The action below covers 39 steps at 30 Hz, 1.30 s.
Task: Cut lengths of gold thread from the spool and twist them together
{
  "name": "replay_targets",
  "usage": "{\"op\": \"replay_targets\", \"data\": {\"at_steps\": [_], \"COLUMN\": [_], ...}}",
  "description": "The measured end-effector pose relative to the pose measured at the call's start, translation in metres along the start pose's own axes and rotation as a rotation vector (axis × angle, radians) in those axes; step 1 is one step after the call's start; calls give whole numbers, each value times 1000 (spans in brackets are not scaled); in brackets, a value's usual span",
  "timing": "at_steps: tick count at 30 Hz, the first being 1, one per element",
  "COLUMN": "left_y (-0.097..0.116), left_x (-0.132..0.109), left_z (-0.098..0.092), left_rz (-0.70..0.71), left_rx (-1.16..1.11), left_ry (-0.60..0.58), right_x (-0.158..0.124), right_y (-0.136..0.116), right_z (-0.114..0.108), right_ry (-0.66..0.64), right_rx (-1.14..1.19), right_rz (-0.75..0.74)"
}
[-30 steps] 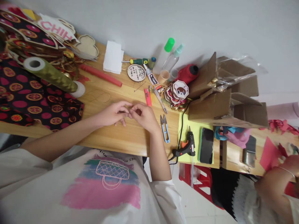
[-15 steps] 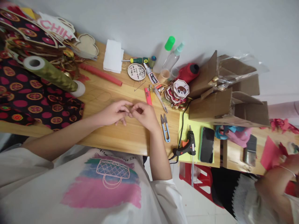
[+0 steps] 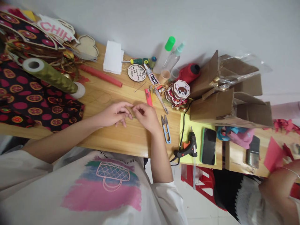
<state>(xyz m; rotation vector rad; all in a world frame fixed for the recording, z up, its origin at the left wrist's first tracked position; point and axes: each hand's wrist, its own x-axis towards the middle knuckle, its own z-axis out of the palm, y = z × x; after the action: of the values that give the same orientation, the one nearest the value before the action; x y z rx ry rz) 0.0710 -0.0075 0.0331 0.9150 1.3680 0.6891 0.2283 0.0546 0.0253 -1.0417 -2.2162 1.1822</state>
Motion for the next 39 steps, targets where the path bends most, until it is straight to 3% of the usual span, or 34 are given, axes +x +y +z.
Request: {"op": "replay_targets", "data": {"at_steps": [10, 16, 25, 35, 39], "left_y": [-2, -3, -8, -9, -10], "left_x": [-1, -1, -1, -1, -1], "left_z": [-3, -4, -7, -7, -5], "left_rz": [36, 44, 120, 106, 119], "left_rx": [22, 66, 73, 109, 152], "left_ry": [-22, -26, -100, -102, -96], "right_x": [-5, -4, -2, -4, -4], "right_y": [-3, -6, -8, -5, 0], "right_z": [-7, -5, 0, 0, -7], "right_ry": [-113, -112, -167, -168, -88], "right_rx": [-22, -79, -188, -141, -182], "right_rz": [-106, -187, -157, -142, -198]}}
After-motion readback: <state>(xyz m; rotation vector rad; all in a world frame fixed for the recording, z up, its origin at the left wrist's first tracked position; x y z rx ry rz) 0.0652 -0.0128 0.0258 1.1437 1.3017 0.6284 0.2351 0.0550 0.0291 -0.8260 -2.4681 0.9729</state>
